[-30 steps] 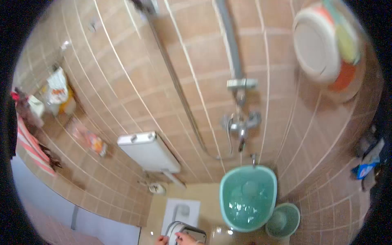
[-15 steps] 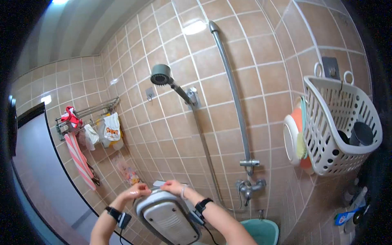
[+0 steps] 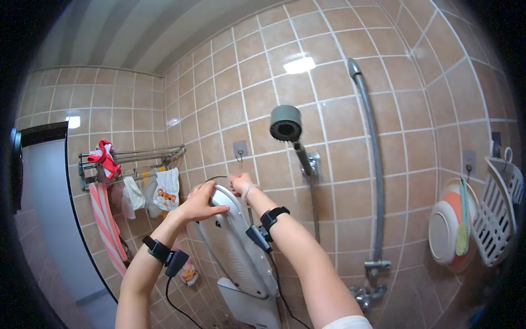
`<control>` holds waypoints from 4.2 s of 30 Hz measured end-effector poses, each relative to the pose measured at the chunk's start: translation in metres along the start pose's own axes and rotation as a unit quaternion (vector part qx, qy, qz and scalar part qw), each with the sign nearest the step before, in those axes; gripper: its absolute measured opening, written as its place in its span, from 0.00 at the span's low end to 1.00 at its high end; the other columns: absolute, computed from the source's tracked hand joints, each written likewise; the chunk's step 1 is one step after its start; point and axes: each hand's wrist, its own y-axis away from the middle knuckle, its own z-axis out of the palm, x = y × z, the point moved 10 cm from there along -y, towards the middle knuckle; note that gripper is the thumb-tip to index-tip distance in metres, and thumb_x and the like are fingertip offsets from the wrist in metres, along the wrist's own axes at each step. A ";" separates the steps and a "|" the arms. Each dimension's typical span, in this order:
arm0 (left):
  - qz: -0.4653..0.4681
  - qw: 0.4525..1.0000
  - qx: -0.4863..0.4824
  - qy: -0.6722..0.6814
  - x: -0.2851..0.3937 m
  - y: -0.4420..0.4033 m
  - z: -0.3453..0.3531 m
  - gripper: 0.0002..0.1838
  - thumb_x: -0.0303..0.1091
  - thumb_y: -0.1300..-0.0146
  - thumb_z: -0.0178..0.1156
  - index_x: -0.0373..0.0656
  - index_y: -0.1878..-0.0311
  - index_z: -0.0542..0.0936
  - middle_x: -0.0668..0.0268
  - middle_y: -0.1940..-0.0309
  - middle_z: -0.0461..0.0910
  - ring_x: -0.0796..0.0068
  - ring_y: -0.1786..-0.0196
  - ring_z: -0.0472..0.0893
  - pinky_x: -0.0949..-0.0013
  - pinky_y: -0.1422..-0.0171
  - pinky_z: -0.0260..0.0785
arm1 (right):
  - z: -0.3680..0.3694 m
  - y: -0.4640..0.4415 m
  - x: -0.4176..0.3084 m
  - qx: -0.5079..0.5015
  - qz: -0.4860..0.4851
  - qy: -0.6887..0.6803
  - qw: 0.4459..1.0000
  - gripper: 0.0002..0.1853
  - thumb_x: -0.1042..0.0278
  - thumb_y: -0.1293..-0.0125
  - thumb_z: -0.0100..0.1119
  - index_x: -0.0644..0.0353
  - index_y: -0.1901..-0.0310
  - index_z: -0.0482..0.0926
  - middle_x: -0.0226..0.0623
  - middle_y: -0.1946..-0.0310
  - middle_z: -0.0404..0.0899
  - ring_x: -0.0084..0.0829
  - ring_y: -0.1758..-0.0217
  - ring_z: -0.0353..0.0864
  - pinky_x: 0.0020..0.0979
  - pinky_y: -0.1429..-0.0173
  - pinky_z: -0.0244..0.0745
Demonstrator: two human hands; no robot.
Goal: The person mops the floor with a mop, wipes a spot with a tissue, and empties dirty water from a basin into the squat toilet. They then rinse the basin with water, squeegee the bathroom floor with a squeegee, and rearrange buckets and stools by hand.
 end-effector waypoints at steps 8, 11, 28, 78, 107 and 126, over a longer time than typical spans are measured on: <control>0.088 0.993 0.059 -0.044 -0.054 -0.088 -0.008 0.54 0.61 0.68 0.67 0.35 0.41 0.58 0.48 0.44 0.61 0.45 0.40 0.56 0.53 0.38 0.50 | -0.056 -0.132 -0.039 0.132 -0.058 0.123 0.982 0.18 0.55 0.45 0.57 0.65 0.76 0.75 0.38 0.81 0.76 0.26 0.87 0.70 0.30 0.84 0.64; 0.076 0.995 0.051 -0.047 -0.065 -0.118 0.010 0.54 0.61 0.66 0.66 0.37 0.39 0.56 0.49 0.42 0.59 0.44 0.39 0.54 0.52 0.36 0.47 | -0.093 -0.153 -0.023 0.207 -0.031 0.076 0.975 0.22 0.52 0.46 0.56 0.68 0.68 0.77 0.47 0.74 0.78 0.35 0.77 0.78 0.34 0.74 0.72; 0.013 0.986 0.072 0.152 0.004 0.135 0.285 0.34 0.30 0.49 0.57 0.37 0.39 0.56 0.50 0.39 0.53 0.50 0.37 0.51 0.54 0.35 0.41 | -0.205 0.266 0.214 -0.060 0.081 0.221 0.970 0.19 0.59 0.42 0.55 0.59 0.51 0.71 0.30 0.59 0.74 0.22 0.55 0.70 0.25 0.49 0.65; -0.418 0.701 -0.416 0.400 0.216 0.916 0.838 0.27 0.31 0.55 0.55 0.29 0.51 0.60 0.40 0.56 0.67 0.44 0.50 0.68 0.54 0.49 0.62 | -0.171 1.050 0.854 0.340 0.727 0.111 0.587 0.19 0.70 0.42 0.53 0.68 0.51 0.63 0.49 0.62 0.73 0.46 0.68 0.78 0.40 0.77 0.81; -0.723 0.623 -0.295 0.052 0.100 1.130 0.643 0.26 0.38 0.49 0.60 0.32 0.52 0.64 0.47 0.58 0.72 0.51 0.58 0.75 0.56 0.55 0.68 | -0.207 1.222 0.879 0.726 0.442 -0.318 0.420 0.55 0.26 0.57 0.51 0.67 0.41 0.46 0.59 0.52 0.63 0.52 0.51 0.67 0.48 0.47 0.66; -0.692 0.649 -0.309 -0.070 0.096 1.122 0.642 0.28 0.47 0.48 0.60 0.32 0.55 0.65 0.50 0.63 0.75 0.53 0.62 0.75 0.59 0.57 0.68 | -0.202 1.149 0.907 0.658 0.513 -0.209 0.510 0.15 0.76 0.46 0.50 0.64 0.56 0.65 0.42 0.61 0.69 0.41 0.61 0.73 0.39 0.60 0.77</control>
